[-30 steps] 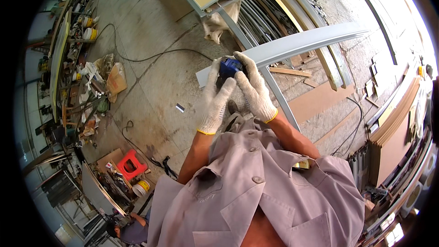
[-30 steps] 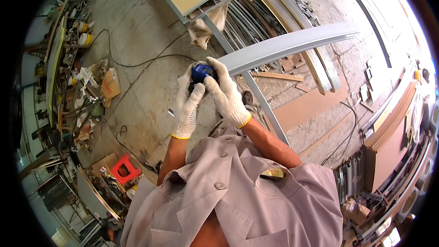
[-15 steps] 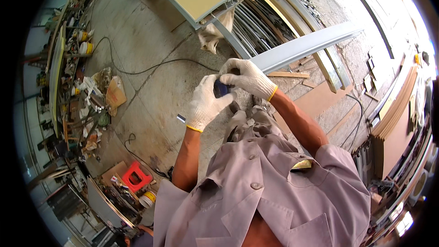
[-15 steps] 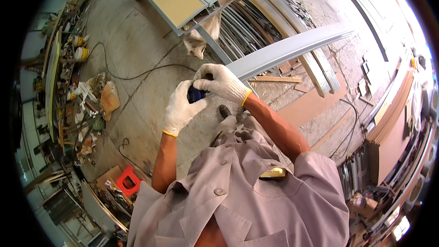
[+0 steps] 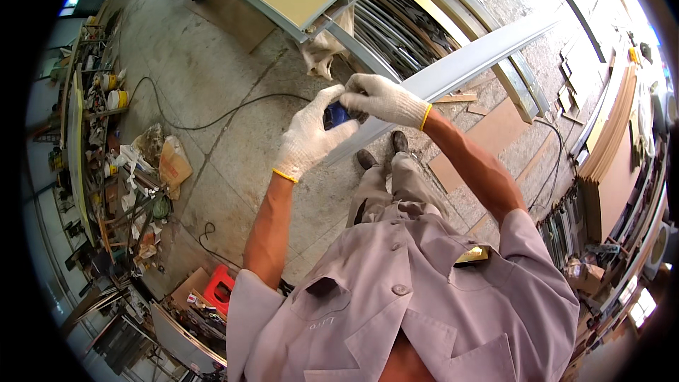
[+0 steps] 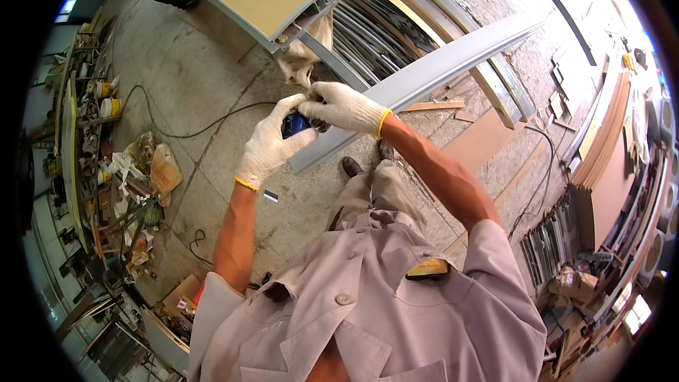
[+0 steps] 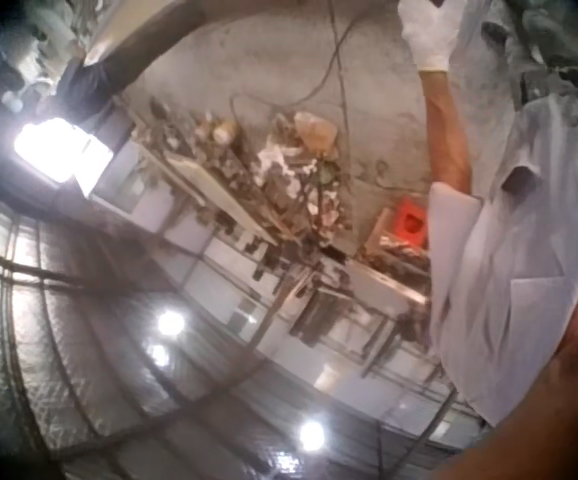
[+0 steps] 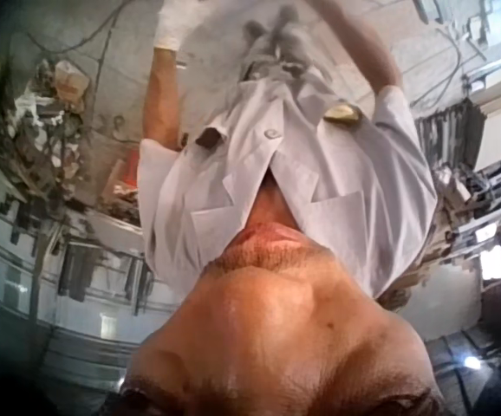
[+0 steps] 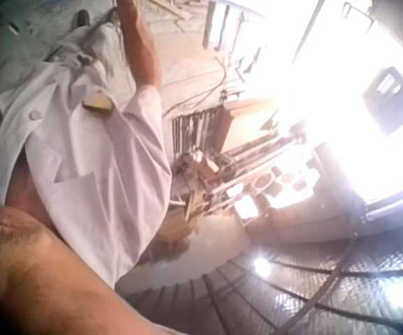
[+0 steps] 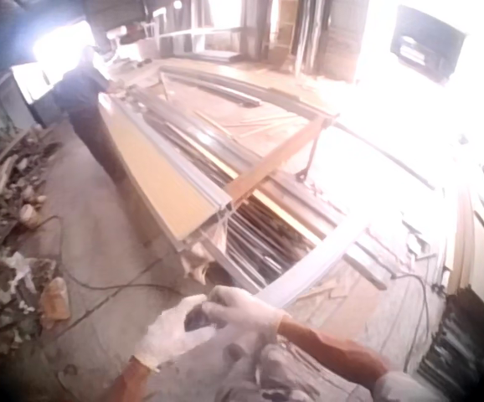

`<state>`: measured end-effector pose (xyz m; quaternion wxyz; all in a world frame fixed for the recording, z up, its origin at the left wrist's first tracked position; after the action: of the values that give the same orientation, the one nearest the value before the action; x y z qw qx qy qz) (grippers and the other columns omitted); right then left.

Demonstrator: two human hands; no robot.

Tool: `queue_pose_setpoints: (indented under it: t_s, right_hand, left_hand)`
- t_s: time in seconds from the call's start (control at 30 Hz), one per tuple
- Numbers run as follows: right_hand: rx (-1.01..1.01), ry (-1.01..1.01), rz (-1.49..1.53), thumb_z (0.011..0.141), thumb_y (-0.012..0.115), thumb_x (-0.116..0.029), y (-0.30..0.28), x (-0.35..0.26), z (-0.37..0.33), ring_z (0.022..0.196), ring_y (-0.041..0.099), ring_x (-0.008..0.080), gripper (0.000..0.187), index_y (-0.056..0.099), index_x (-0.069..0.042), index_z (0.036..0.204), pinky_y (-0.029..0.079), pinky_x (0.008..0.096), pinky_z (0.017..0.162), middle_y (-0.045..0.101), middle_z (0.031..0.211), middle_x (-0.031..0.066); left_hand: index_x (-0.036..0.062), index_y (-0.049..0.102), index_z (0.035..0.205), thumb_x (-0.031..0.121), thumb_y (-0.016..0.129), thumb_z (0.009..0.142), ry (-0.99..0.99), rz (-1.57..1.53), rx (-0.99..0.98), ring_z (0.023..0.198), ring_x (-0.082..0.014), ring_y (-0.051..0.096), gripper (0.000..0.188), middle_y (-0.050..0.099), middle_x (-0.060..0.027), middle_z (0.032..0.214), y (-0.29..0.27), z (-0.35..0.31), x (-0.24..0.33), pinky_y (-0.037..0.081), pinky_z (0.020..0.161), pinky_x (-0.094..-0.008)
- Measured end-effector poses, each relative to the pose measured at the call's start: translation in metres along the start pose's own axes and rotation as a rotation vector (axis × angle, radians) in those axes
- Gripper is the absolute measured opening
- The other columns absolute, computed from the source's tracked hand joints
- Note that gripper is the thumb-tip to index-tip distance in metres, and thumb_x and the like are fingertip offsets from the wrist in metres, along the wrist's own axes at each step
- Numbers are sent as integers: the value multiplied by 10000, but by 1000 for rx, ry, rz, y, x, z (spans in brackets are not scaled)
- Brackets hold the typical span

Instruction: The person carries a long metal profile to a workbench, measures it with a tape measure, marks it with a red marker, and cuts it using a miter saw. The person wears gloves and uses a tape measure, marker, and miter saw during the task.

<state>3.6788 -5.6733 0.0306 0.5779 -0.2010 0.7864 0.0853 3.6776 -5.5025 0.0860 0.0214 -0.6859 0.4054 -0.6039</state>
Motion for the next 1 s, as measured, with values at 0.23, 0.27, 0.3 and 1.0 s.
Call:
queue_pose_setpoints:
  t_s: [0.23,0.27,0.3,1.0]
  right_hand:
    - [433,6,289,1061,638,-318,-85,21,62,684,685,117,358,617,36,1111,616,276,608,695,852,73]
    - [485,13,341,1049,660,-311,-98,31,75,685,682,113,372,620,51,1124,611,269,606,700,864,72]
    - [516,7,372,1034,685,-295,-107,43,93,692,687,115,376,619,60,1139,617,269,620,707,878,84]
    - [423,-92,181,1010,553,-379,-100,59,197,729,680,218,468,709,57,942,538,367,721,706,796,123]
  left_hand:
    - [33,710,1129,266,690,923,-391,-297,-84,685,-76,584,312,666,-16,865,-34,53,-106,481,602,-243]
    - [39,715,1118,258,681,941,-416,-429,-94,644,-53,556,284,647,2,828,-32,60,-117,458,550,-228]
    - [46,735,1050,274,685,956,-445,-518,-50,610,-52,527,252,595,22,774,-32,67,-123,440,507,-234]
    - [19,723,982,309,713,973,-605,-508,-236,656,-139,654,291,663,-64,867,-87,150,-158,560,527,-284]
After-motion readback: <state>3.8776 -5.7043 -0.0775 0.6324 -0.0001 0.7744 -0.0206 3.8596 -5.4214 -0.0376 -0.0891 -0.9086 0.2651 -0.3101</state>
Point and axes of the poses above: each hand's wrist, its own z-axis towards the middle knuckle, its own y-axis out of the palm, x = y × z, the point moved 5 cm from there along z, towards the middle knuckle
